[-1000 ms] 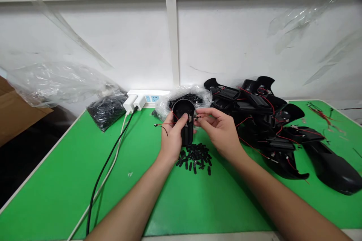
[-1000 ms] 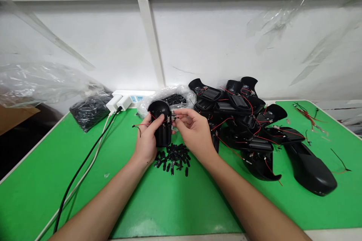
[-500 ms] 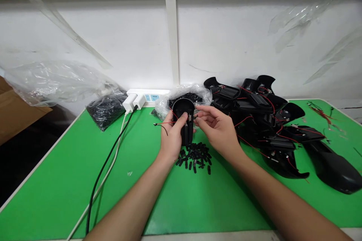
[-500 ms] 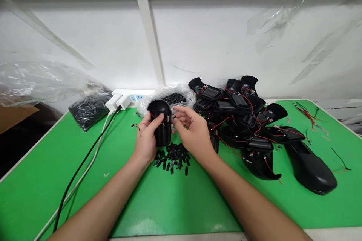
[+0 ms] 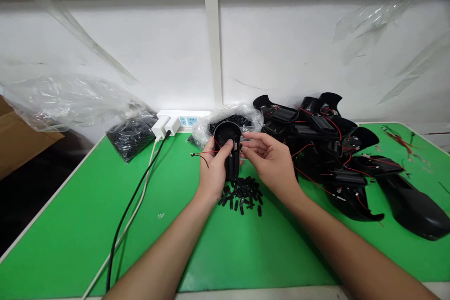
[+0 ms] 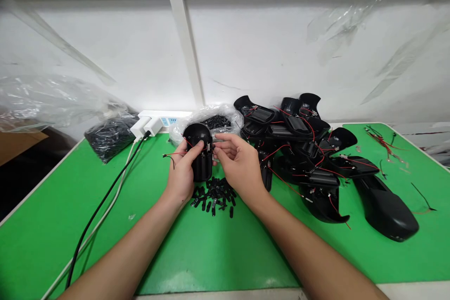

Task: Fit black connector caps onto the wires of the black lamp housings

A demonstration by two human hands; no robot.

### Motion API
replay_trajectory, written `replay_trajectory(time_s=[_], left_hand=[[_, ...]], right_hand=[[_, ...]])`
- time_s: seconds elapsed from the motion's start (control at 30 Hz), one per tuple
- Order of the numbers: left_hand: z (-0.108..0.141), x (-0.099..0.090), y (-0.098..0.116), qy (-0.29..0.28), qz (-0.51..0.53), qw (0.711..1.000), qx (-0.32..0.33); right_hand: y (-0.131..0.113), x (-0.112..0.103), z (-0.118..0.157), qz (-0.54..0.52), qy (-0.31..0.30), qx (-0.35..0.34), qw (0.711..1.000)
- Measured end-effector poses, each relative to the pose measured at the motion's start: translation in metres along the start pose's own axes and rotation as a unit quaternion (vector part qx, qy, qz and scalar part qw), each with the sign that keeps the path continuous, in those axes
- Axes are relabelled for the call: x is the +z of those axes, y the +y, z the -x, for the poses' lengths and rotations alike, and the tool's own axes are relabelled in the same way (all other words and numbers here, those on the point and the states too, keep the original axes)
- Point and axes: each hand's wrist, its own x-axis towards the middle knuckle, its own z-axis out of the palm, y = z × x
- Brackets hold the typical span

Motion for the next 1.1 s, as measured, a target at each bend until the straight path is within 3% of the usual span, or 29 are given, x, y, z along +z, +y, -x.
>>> replay_trajectory(time_s=[1.1], left_hand=[[0.0052,0.0034,0.0005,-0.006,-0.039,0.999,0.029]], right_hand=[[-0.0046,0.0031,0.0010,-0.009,0.046,0.022,0.999]])
